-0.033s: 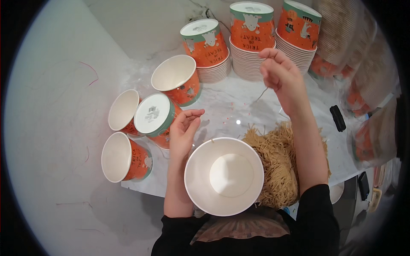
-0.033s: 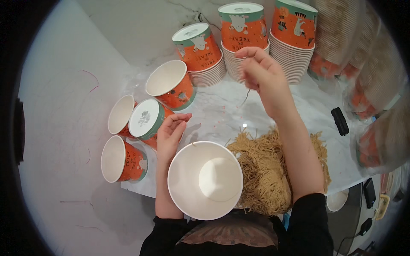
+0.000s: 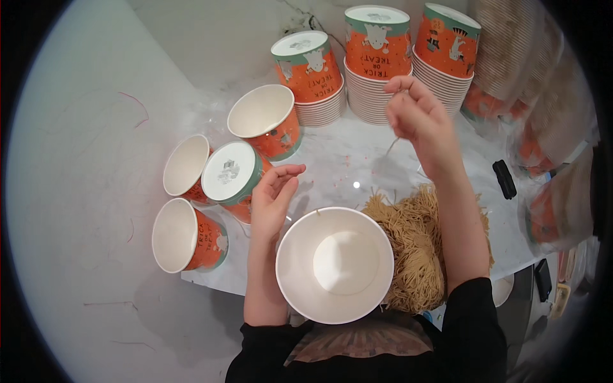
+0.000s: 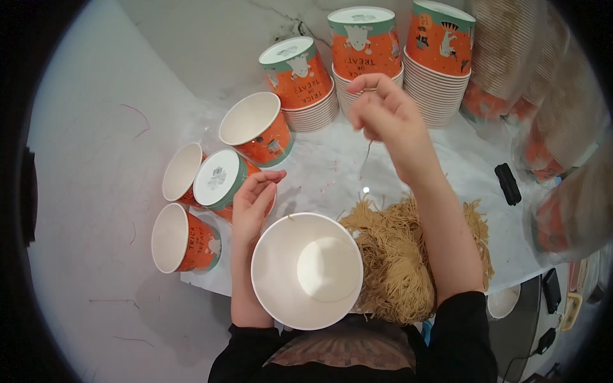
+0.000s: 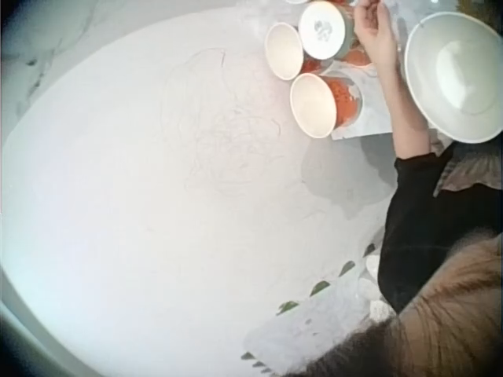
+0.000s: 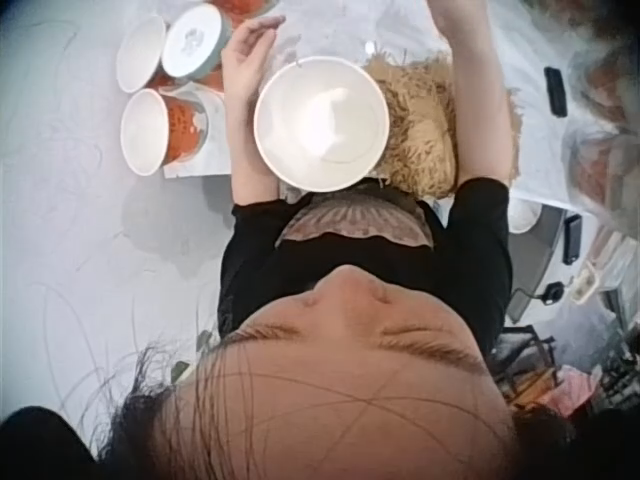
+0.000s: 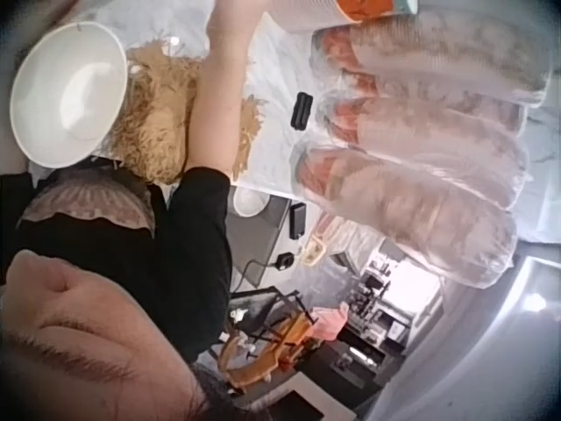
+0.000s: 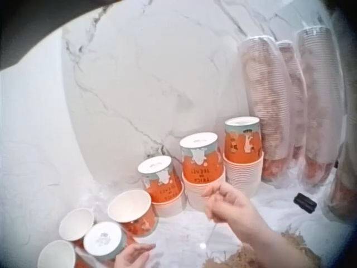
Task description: Preparing paper cups by adding shredded filler and attaching elastic strings for gift packaging.
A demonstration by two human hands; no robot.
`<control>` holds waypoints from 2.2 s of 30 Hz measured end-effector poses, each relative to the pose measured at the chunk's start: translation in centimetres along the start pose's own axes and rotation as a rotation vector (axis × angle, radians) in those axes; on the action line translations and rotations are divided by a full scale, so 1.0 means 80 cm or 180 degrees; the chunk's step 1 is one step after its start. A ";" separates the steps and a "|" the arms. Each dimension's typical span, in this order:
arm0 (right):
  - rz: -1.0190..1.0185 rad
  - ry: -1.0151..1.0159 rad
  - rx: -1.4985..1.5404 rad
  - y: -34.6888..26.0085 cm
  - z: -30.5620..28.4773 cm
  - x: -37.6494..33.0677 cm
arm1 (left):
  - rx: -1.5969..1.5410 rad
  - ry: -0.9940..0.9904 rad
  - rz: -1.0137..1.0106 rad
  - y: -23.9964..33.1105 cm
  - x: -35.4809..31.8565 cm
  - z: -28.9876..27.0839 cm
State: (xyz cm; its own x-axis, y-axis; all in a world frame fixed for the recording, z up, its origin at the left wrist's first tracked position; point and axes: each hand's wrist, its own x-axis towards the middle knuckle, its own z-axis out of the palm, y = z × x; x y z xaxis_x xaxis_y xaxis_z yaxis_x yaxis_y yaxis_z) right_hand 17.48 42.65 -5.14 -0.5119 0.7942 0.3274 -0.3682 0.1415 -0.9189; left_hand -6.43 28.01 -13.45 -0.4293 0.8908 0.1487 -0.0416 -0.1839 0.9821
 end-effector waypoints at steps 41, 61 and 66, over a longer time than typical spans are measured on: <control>-0.1191 -0.1695 -0.1737 -0.074 0.066 -0.089 | 0.1522 -0.0644 0.0262 0.096 -0.166 0.023; -0.2057 -0.2135 -0.3122 -0.021 0.105 -0.091 | -0.0693 0.0231 0.0262 0.052 -0.147 0.038; -0.1907 -0.2243 -0.3195 -0.020 0.107 -0.089 | -0.0887 0.0284 0.0240 0.038 -0.147 0.036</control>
State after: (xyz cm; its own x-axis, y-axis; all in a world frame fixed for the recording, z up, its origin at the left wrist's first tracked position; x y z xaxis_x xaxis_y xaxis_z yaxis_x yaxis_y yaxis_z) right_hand 15.11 31.70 -4.12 -0.8694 0.0357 0.4928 -0.1090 0.9590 -0.2617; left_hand 1.06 18.15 -11.85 -0.5176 0.8326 0.1973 -0.2472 -0.3662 0.8971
